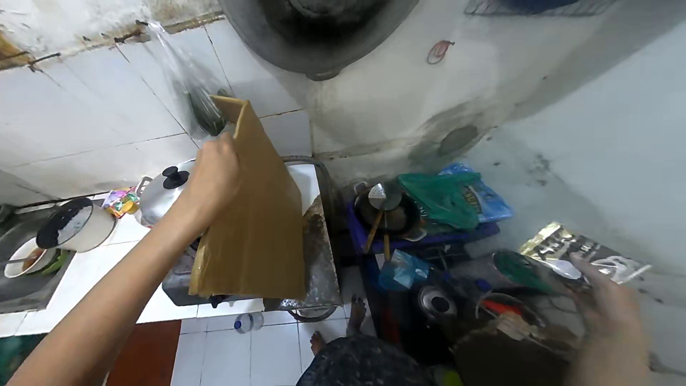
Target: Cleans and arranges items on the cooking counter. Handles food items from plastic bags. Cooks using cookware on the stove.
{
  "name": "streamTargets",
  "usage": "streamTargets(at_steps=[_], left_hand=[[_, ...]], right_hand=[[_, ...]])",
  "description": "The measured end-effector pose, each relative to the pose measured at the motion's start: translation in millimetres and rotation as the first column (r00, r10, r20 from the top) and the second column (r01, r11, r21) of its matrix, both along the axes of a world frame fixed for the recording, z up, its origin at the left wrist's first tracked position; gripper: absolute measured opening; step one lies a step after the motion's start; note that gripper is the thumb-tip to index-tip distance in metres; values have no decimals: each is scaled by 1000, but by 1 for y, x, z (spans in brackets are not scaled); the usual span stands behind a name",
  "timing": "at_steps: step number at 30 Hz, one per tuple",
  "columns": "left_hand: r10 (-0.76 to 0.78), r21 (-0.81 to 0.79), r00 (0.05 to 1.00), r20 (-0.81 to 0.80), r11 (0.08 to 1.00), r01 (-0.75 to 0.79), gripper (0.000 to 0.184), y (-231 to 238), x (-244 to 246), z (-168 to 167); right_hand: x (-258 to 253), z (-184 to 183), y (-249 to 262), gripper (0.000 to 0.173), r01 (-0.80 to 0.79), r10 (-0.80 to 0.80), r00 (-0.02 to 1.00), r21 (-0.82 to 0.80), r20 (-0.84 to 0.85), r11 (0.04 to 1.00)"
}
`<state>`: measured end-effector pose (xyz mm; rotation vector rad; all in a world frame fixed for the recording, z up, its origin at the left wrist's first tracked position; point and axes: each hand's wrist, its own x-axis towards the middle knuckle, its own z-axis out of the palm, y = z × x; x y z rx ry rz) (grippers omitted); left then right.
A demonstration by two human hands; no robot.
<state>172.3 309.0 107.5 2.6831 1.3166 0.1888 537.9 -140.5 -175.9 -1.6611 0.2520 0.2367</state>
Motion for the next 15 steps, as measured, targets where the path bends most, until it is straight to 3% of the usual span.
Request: streamTargets(at_steps=[11, 15], left_hand=[[141, -12, 988, -71, 990, -142, 23, -6, 27, 7], [83, -103, 994, -66, 991, -89, 24, -11, 52, 18]], right_hand=[[-21, 7, 0, 45, -15, 14, 1000, 45, 11, 999], [-31, 18, 4, 42, -35, 35, 999, 49, 6, 998]])
